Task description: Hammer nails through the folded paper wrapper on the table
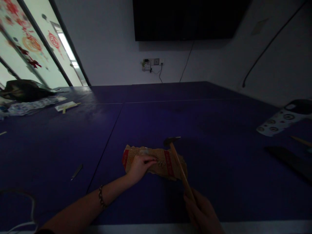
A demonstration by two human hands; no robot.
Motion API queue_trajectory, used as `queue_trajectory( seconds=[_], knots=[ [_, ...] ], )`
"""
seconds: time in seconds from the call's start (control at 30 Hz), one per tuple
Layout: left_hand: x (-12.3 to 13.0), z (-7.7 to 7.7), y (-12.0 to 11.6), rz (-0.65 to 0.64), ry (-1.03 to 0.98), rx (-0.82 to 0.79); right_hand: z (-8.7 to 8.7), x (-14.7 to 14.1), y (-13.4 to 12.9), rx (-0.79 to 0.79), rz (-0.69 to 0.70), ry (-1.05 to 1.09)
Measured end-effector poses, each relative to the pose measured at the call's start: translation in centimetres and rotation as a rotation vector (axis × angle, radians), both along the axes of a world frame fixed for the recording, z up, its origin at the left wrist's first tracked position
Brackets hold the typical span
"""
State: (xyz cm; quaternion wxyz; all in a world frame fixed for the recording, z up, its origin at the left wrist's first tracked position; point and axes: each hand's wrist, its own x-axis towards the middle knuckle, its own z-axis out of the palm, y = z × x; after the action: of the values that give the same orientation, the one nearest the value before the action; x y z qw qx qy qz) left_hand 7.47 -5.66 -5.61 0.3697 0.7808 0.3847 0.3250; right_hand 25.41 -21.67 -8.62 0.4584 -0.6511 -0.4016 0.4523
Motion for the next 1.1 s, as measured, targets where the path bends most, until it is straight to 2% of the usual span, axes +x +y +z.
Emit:
queue_trajectory(
  seconds=[0.27, 0.53, 0.7, 0.8, 0.97, 1.1],
  knots=[
    [0.4, -0.9, -0.3, 0.023, 0.08, 0.062, 0.1, -0.7, -0.3, -0.008, -0.075, 0.044],
    [0.1, -0.4, -0.5, -0.107, 0.114, 0.15, 1.3, -1.4, -0.1, -0.008, -0.23, 0.297],
    [0.5, -0.7, -0.9, -0.037, 0.211, 0.19, 1.9, -1.6, 0.3, 0.006, -0.3, 0.29],
    [0.8, -0.9, -1.0, -0.001, 0.245, 0.199, 1.7, -1.3, 0.3, -0.002, -0.243, 0.238],
    [0.9, -1.1, -0.9, -0.001, 0.209, 0.215, 0.3, -0.2, 0.1, 0.011, -0.085, 0.133],
    [0.9, -1.2, -0.9, 0.001, 0.155, 0.238, 0.1, 0.0, 0.1, 0.006, -0.053, 0.052]
  ],
)
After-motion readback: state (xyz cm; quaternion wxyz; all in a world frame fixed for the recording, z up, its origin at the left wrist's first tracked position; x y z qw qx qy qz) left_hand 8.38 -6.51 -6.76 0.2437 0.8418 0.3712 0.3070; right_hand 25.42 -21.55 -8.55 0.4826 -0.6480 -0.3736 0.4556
